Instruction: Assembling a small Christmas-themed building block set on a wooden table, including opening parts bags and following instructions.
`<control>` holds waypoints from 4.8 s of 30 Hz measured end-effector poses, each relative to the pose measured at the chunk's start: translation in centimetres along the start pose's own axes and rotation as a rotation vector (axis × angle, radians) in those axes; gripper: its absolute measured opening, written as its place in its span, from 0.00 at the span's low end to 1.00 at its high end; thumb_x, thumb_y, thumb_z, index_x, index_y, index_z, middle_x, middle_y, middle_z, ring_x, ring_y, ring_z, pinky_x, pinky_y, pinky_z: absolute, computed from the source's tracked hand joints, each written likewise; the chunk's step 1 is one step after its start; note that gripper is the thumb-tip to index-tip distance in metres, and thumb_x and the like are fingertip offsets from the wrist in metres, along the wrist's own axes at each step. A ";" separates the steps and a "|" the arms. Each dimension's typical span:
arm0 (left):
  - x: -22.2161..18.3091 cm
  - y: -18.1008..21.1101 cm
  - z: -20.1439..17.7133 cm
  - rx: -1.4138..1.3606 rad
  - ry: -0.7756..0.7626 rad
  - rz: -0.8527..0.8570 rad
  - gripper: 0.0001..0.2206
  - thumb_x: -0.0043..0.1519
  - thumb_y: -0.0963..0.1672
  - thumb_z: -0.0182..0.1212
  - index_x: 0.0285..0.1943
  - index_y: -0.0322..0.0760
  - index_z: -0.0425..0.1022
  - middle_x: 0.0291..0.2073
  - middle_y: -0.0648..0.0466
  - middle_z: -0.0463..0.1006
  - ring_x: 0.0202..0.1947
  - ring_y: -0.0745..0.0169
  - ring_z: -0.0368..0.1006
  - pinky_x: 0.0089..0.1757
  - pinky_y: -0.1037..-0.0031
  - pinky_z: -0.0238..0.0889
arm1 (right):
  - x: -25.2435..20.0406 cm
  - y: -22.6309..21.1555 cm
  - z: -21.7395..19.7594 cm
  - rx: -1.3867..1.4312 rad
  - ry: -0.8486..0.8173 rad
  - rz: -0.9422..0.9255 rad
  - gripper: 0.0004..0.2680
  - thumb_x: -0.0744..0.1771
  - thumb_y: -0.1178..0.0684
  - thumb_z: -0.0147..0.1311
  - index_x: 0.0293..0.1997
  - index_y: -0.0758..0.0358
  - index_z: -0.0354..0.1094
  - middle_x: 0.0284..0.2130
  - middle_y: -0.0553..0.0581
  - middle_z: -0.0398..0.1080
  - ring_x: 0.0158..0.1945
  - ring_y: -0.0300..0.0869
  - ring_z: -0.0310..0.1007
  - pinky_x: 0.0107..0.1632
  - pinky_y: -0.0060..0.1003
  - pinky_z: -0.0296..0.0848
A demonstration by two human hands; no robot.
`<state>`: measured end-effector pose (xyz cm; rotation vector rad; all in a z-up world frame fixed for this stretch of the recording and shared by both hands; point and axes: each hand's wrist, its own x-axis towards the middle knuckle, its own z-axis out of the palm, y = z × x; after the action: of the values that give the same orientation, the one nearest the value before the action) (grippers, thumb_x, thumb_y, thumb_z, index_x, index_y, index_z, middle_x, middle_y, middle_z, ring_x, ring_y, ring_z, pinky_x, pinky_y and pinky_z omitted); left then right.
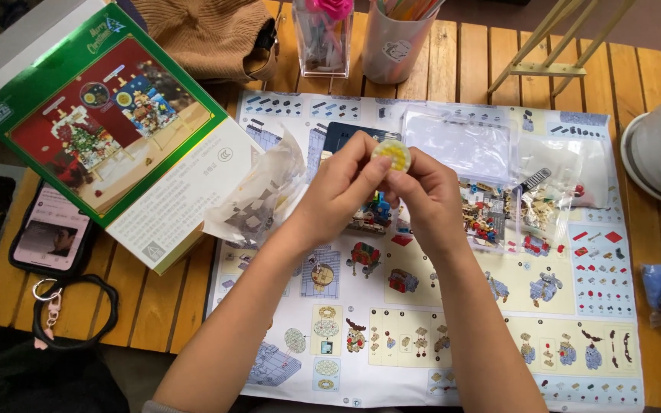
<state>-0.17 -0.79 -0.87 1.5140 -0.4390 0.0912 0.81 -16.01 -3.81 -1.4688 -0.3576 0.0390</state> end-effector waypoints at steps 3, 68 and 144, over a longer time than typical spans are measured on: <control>0.0 0.1 0.5 -0.029 -0.012 0.022 0.12 0.68 0.47 0.45 0.37 0.37 0.67 0.19 0.55 0.71 0.20 0.72 0.65 0.28 0.79 0.62 | 0.0 0.4 -0.2 0.056 0.007 0.001 0.09 0.67 0.50 0.52 0.36 0.66 0.69 0.22 0.56 0.66 0.27 0.35 0.64 0.31 0.29 0.70; -0.5 -0.9 -0.1 0.119 0.101 0.030 0.07 0.64 0.44 0.60 0.46 0.39 0.76 0.33 0.52 0.82 0.36 0.63 0.80 0.41 0.72 0.74 | 0.4 0.7 -0.6 0.017 0.189 -0.090 0.07 0.66 0.55 0.59 0.43 0.66 0.71 0.30 0.61 0.74 0.30 0.35 0.70 0.36 0.27 0.73; -10.3 7.5 -5.5 1.348 0.215 0.086 0.22 0.59 0.42 0.65 0.63 0.36 0.68 0.66 0.43 0.56 0.54 0.51 0.62 0.46 0.66 0.67 | -0.1 -3.2 2.7 -0.647 -0.180 0.040 0.05 0.62 0.53 0.60 0.38 0.57 0.75 0.32 0.51 0.77 0.36 0.36 0.79 0.44 0.31 0.73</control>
<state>-10.90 7.26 2.80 2.7574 -0.2451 0.7232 -0.63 -13.80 -0.56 -2.1207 -0.5166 0.0939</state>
